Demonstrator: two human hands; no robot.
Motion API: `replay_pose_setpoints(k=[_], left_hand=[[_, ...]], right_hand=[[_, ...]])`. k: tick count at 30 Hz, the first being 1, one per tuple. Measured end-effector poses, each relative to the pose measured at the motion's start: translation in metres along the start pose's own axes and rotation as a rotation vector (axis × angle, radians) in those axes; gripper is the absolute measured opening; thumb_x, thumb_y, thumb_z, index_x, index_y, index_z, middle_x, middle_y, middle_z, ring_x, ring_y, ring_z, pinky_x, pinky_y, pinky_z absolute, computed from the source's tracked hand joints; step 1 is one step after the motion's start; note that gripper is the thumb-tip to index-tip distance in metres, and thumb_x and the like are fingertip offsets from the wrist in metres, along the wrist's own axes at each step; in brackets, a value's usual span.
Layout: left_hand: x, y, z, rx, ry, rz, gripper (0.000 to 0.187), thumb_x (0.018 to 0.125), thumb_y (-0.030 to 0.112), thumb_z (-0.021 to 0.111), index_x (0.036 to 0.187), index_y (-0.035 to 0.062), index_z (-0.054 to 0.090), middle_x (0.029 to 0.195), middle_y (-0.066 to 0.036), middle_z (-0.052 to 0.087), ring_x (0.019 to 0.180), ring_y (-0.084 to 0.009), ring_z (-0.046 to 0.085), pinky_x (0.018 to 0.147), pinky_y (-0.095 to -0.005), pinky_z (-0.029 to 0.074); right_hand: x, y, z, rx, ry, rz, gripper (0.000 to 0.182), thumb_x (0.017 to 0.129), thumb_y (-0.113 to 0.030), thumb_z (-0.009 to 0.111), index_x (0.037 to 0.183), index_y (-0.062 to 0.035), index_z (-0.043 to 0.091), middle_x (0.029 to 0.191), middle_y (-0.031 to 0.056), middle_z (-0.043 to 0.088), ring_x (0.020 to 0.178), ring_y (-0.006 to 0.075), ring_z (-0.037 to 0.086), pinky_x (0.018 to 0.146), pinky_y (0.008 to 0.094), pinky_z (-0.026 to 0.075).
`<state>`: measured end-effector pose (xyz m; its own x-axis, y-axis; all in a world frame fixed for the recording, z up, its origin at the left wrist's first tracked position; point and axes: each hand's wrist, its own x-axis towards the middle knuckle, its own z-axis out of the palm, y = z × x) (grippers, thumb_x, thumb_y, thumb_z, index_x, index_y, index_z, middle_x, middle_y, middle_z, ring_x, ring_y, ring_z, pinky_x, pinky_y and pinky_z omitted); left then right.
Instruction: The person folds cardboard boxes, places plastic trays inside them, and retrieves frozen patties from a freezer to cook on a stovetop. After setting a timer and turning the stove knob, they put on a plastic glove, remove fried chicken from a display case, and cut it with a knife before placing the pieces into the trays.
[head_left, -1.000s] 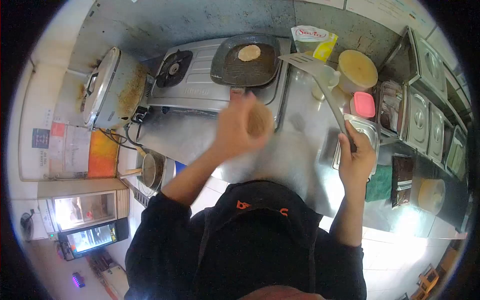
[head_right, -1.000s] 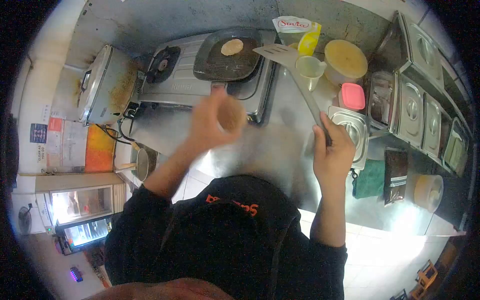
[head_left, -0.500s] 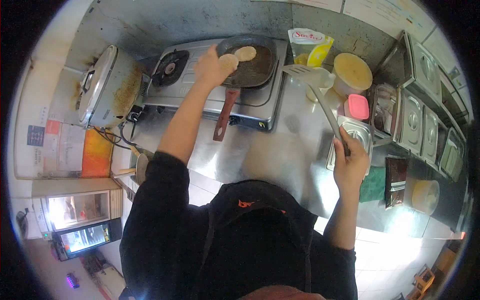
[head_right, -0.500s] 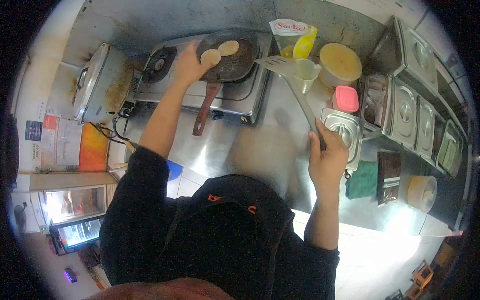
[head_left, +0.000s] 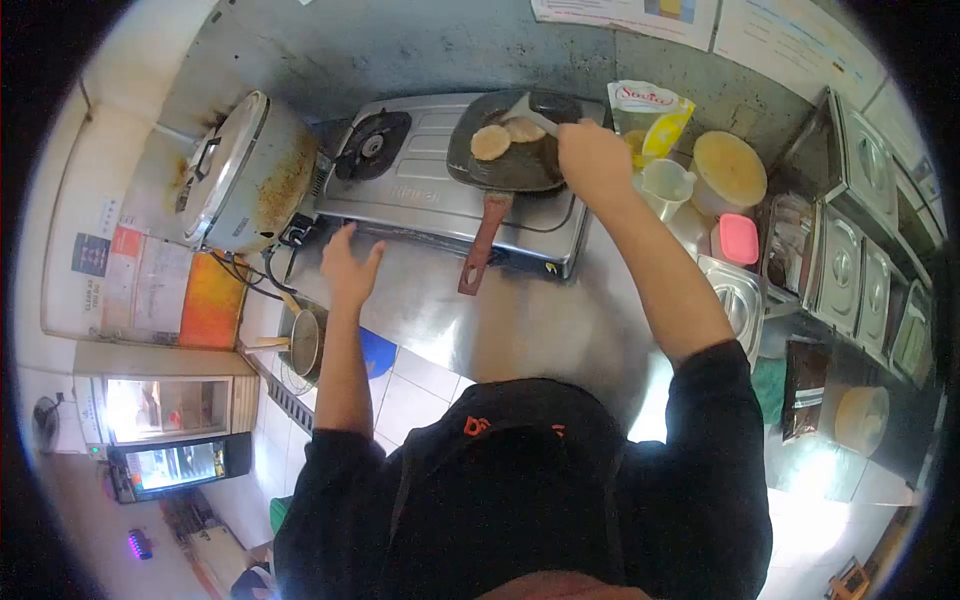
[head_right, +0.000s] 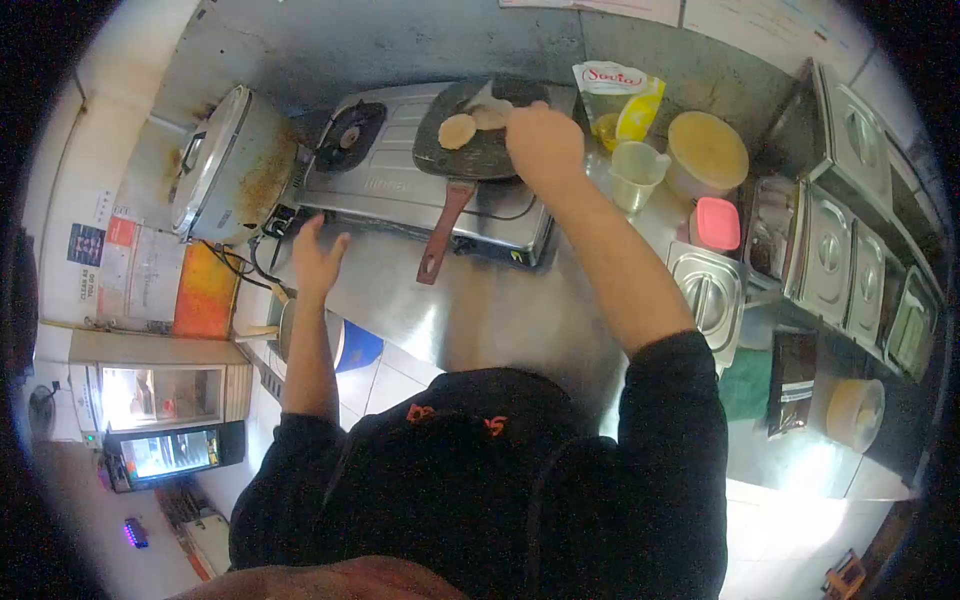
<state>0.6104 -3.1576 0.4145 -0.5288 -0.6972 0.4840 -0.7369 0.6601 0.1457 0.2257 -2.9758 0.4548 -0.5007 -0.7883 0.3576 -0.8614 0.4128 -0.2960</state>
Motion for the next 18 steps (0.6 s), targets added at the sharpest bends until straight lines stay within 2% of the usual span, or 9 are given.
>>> replay_pose_setpoints(k=[1,3,7,11,13,16,18], left_hand=[[-0.015,-0.023,0.000,0.015,0.029,0.022,0.062,0.077,0.036,0.078,0.124,0.0027,0.056,0.122,-0.017,0.061,0.115,-0.0365,0.055,0.098,-0.0453,0.043],[-0.046,-0.044,-0.013,0.053,-0.058,-0.150,0.059,0.077,0.034,0.078,0.124,0.0036,0.057,0.122,-0.016,0.060,0.116,-0.0363,0.054,0.098,-0.0456,0.043],[-0.094,-0.076,-0.018,0.050,-0.082,-0.273,0.058,0.077,0.033,0.077,0.124,0.0044,0.057,0.122,-0.016,0.060,0.116,-0.0363,0.053,0.098,-0.0463,0.042],[-0.095,-0.059,-0.036,0.067,-0.125,-0.348,0.055,0.077,0.032,0.077,0.122,0.0072,0.058,0.122,-0.014,0.060,0.115,-0.0358,0.054,0.096,-0.0473,0.043],[-0.090,-0.052,-0.042,0.082,-0.126,-0.380,0.054,0.077,0.032,0.077,0.121,0.0081,0.058,0.122,-0.013,0.059,0.114,-0.0354,0.054,0.095,-0.0480,0.043],[-0.090,-0.050,-0.048,0.131,-0.140,-0.376,0.052,0.077,0.032,0.077,0.120,0.0092,0.059,0.122,-0.011,0.059,0.115,-0.0344,0.054,0.094,-0.0494,0.043],[-0.090,-0.045,-0.048,0.131,-0.120,-0.295,0.050,0.077,0.031,0.076,0.119,0.0093,0.059,0.123,-0.011,0.059,0.116,-0.0344,0.053,0.095,-0.0503,0.042]], right_hand=[[-0.002,-0.001,-0.007,-0.032,-0.049,0.033,0.016,0.084,-0.020,0.064,0.093,-0.0076,0.070,0.090,0.0182,0.067,0.086,0.0370,0.067,0.073,0.0467,0.055],[-0.010,0.010,-0.021,-0.043,-0.016,0.006,0.016,0.085,-0.020,0.064,0.094,-0.0083,0.070,0.089,0.0180,0.067,0.085,0.0368,0.067,0.073,0.0468,0.054],[-0.018,0.014,-0.039,-0.010,0.072,0.010,0.017,0.085,-0.020,0.063,0.096,-0.0092,0.070,0.089,0.0181,0.066,0.084,0.0364,0.067,0.072,0.0471,0.054],[-0.041,-0.006,-0.065,0.003,0.092,-0.091,0.018,0.086,-0.020,0.063,0.099,-0.0096,0.070,0.089,0.0178,0.066,0.082,0.0366,0.067,0.070,0.0473,0.053],[-0.060,-0.021,-0.087,-0.041,0.057,-0.064,0.014,0.082,-0.010,0.056,0.085,-0.0053,0.069,0.085,0.0186,0.066,0.076,0.0360,0.068,0.066,0.0449,0.055],[-0.058,-0.016,-0.072,-0.041,0.019,-0.063,0.014,0.082,-0.011,0.058,0.086,-0.0060,0.070,0.084,0.0180,0.066,0.077,0.0355,0.068,0.068,0.0444,0.055],[-0.051,-0.012,-0.057,-0.002,0.044,-0.062,0.014,0.082,-0.012,0.058,0.086,-0.0062,0.070,0.084,0.0178,0.066,0.078,0.0358,0.068,0.068,0.0450,0.055]])
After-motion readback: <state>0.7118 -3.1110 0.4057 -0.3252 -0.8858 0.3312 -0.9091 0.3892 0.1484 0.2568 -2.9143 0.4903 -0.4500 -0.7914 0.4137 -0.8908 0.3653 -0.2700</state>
